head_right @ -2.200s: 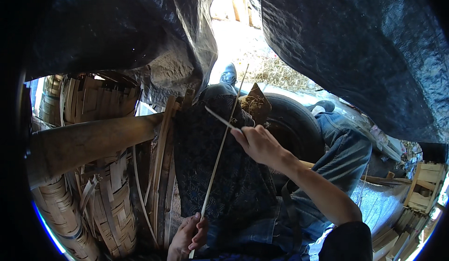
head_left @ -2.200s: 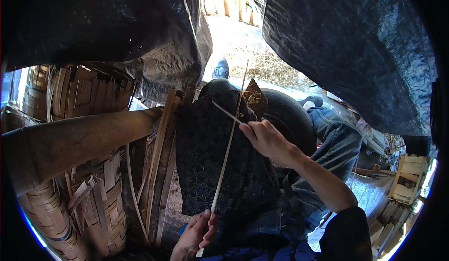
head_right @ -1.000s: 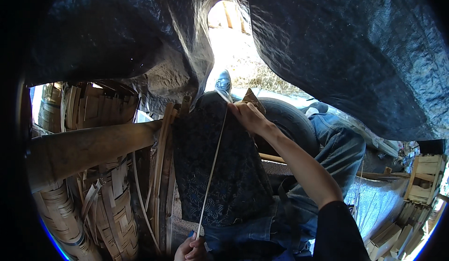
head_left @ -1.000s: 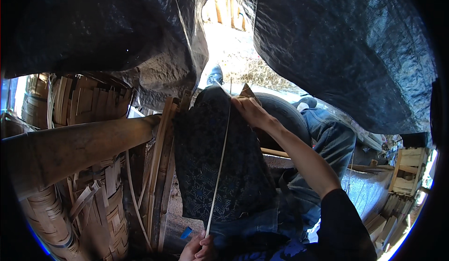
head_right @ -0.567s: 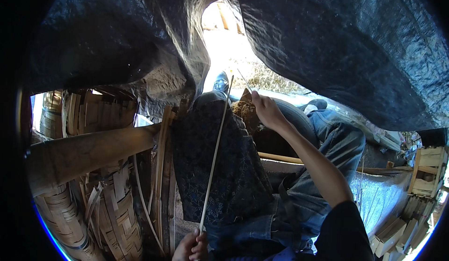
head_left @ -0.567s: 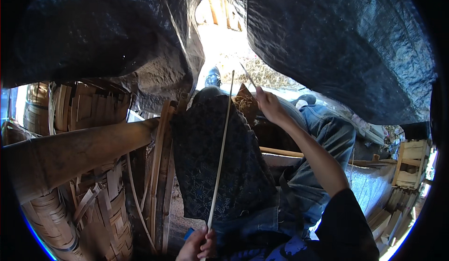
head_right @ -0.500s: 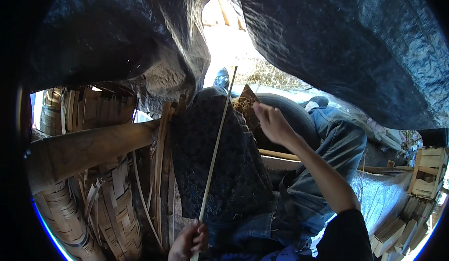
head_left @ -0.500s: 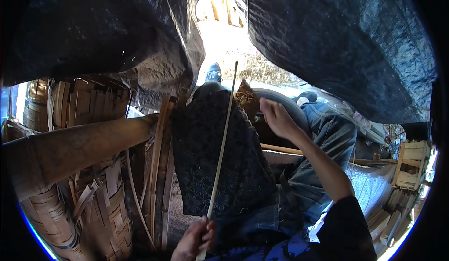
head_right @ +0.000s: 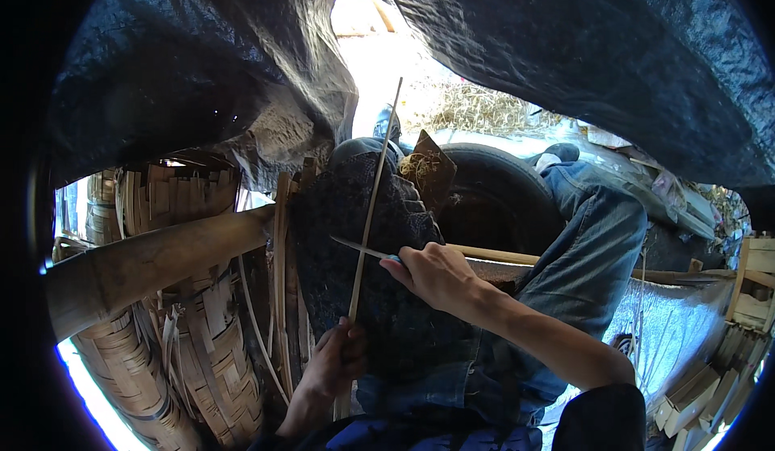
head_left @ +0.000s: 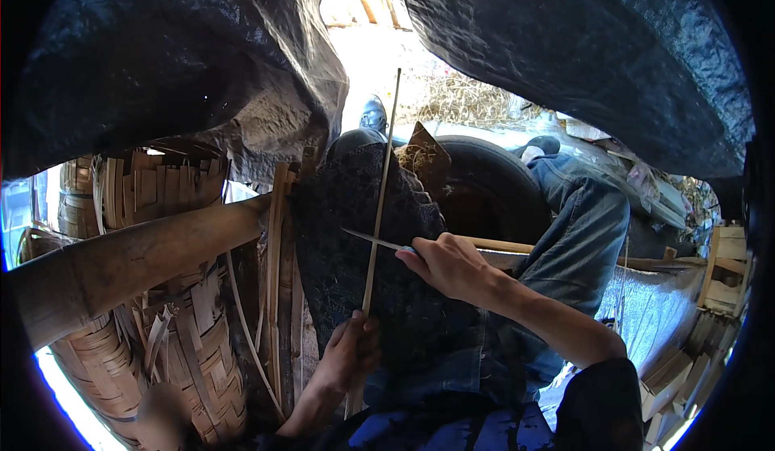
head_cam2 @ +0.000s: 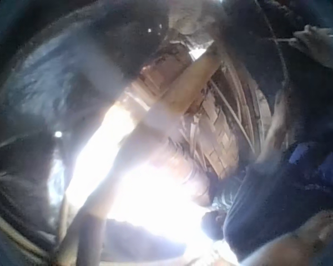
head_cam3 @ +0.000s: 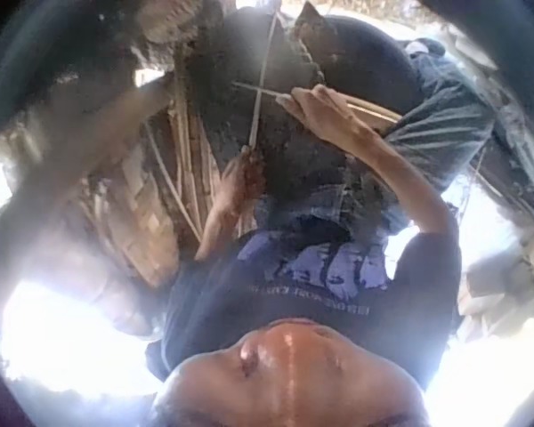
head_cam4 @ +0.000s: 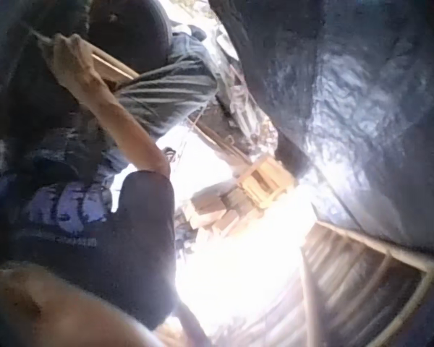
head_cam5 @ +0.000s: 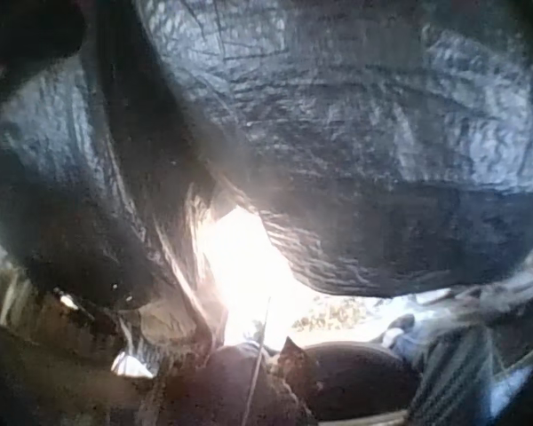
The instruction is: The person scrapes and smooths a long bamboo stick with a knife while holding it against their lap.
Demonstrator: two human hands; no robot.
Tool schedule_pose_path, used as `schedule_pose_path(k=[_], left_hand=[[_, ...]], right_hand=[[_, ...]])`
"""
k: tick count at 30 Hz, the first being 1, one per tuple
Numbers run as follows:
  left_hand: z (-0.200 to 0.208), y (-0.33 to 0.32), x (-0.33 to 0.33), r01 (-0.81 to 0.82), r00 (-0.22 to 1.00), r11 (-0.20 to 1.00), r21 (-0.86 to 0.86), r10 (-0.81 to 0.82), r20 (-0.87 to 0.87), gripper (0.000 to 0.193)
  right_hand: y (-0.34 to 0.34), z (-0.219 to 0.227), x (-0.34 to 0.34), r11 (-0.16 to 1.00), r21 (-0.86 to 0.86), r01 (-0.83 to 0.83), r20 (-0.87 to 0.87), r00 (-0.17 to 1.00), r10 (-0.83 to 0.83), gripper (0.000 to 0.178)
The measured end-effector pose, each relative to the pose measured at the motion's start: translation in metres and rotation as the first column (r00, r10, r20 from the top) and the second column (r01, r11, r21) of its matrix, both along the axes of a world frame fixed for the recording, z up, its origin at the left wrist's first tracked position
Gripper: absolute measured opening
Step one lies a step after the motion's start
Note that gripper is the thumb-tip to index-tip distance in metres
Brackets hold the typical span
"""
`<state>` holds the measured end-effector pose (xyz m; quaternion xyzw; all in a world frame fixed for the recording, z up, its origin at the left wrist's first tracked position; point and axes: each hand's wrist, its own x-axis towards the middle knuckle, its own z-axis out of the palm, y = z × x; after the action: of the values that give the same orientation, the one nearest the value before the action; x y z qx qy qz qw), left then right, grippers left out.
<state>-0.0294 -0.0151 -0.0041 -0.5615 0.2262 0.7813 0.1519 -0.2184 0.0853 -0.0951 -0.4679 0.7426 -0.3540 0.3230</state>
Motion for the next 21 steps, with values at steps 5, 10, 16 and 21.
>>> schedule_pose_path(k=[5,10,16,21], left_hand=[[0.013,0.002,-0.011,0.069,0.996,0.991,-0.115,-0.062,0.064,0.032],[0.02,0.007,-0.001,0.091,0.995,0.992,-0.087,-0.087,0.051,0.033],[0.034,0.008,0.015,0.046,0.996,0.999,-0.006,-0.045,0.072,0.034],[0.055,0.018,0.055,-0.047,0.996,0.993,0.107,0.038,0.085,0.033]], right_hand=[[-0.007,0.006,0.004,0.994,0.099,-0.043,-0.02,0.999,0.045,0.047],[-0.025,-0.005,-0.004,0.981,0.143,0.128,-0.064,0.991,-0.12,0.047],[-0.04,-0.037,-0.028,0.995,0.038,0.091,-0.083,0.993,-0.087,0.05],[-0.055,-0.056,-0.046,0.998,0.017,0.058,-0.026,0.998,-0.057,0.049]])
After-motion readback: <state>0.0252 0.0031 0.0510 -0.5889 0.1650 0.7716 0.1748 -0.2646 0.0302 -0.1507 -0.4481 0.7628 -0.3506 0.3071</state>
